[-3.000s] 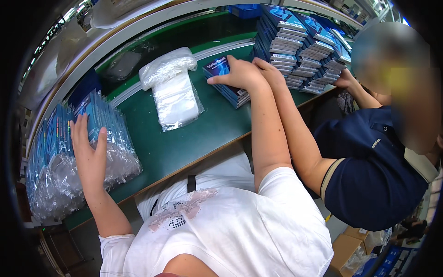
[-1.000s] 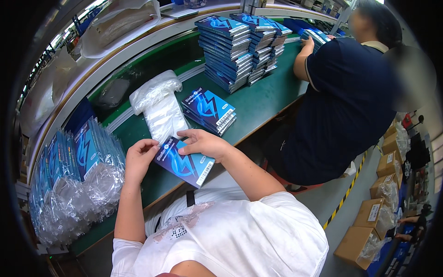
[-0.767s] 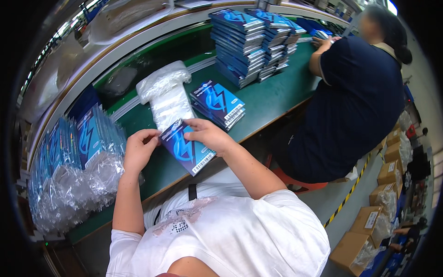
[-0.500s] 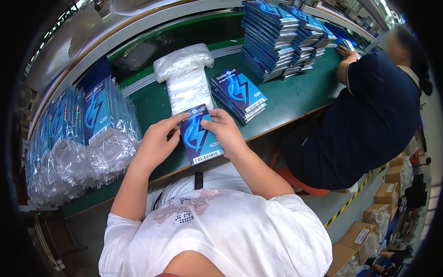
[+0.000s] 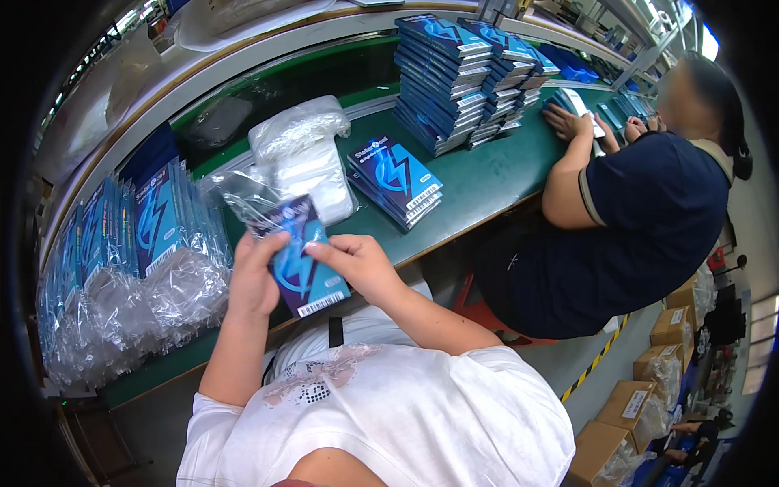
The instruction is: The person repeatedly picks up small blue boxes labeled 'StellarCell' and places them into clear plastic bags. They then move the filled bags to a stack on the left side of the green table. The task involves repetitive pick-and-place actions with no tools used.
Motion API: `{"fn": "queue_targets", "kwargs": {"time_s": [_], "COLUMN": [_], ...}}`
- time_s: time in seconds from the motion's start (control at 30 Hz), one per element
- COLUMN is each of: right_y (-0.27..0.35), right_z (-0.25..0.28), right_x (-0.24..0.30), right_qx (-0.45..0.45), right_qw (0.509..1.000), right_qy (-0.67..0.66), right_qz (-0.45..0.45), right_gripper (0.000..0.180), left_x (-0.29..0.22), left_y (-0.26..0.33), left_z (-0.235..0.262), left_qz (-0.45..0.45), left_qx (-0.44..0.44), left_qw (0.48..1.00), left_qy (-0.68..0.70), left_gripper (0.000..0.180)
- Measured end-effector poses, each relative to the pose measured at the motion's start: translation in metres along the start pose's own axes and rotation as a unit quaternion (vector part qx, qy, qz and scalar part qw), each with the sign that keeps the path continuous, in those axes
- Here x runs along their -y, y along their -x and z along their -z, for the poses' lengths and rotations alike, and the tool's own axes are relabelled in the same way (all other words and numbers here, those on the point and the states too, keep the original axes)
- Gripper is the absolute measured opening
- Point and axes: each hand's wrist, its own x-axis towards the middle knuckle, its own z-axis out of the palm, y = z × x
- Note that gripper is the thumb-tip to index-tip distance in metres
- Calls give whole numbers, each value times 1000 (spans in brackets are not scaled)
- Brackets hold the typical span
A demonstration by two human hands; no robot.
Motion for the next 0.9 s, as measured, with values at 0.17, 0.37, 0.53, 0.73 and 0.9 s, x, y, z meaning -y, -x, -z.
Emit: {"fn": "queue_targets", "kwargs": {"time_s": [0.17,0.37,0.53,0.73,0.9], "right_y": [10,17,20,17,12], "right_z": [-5,-2,-21,-59,-58], "right_x": [31,43,46,27,37], "right_qx": [48,-127,-167,171,148], "right_qw": [945,789,784,813,825], "right_qy": [277,366,267,251,201], "right_qz": [169,477,535,496,507], "right_gripper": [107,33,19,45,71], "left_x": [-9,-1,-15,-19,-81], "left_y": [2,39,34,33,48], "left_z": [11,-31,-9,-20,-23], "left_qz": [58,91,144,141,-253], "left_qx": [-16,168,167,119,69], "left_qw": [996,982,965,979,935], "left_qy": [70,-2,-144,83,-240], "left_gripper": [28,31,40,41,47]}}
